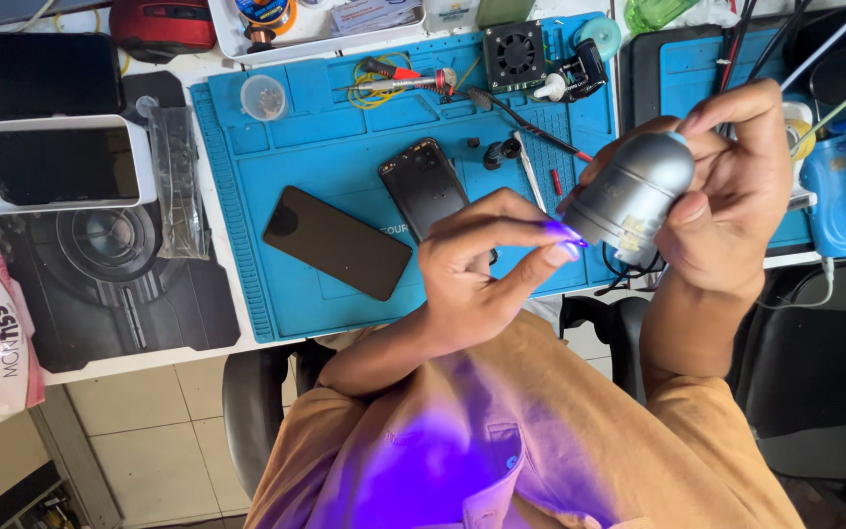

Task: The person operates a smartphone, then opens its back cover to expose the internal components. They use a screwdriver to adjust a small component and a UV flashlight to inspect the device.

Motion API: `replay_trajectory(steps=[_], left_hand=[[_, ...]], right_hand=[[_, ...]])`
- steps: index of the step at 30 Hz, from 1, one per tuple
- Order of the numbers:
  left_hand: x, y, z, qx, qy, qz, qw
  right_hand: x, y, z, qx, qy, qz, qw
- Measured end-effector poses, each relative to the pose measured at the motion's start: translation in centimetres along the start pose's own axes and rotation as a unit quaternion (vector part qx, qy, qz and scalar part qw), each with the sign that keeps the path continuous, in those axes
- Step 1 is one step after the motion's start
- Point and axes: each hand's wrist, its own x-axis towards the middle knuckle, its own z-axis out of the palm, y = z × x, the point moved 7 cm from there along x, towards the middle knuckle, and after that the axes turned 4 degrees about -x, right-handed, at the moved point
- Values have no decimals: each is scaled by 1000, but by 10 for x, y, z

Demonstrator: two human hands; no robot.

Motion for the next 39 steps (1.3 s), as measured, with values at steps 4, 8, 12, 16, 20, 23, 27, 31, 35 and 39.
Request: replay_trajectory(steps=[4,8,12,16,20,23,27,31,35,39], left_hand=[[-1,7,-1,-23,-8,10,1000],[0,12,-5,-15,-13,25,999],[1,14,-9,-14,-18,34,999],[2,14,-13,-8,-18,42,999],[4,14,-16,-1,-14,51,999],[4,15,-19,22,-9,55,998],[6,16,-21,40,2,51,998],[8,17,-25,60,6,42,997],[9,18,-27,73,9,38,997],[10,18,-29,72,15,34,997]], right_hand=[[0,-2,9,23,21,13,999],[0,-4,18,29,50,21,998],[8,-7,23,27,39,30,998],[11,-10,30,37,33,26,998],[12,-10,33,39,30,29,998],[12,-8,33,34,29,36,998],[12,-4,34,33,31,47,998],[13,1,36,42,30,50,997],[16,5,37,45,26,50,997],[16,7,39,52,25,60,997]])
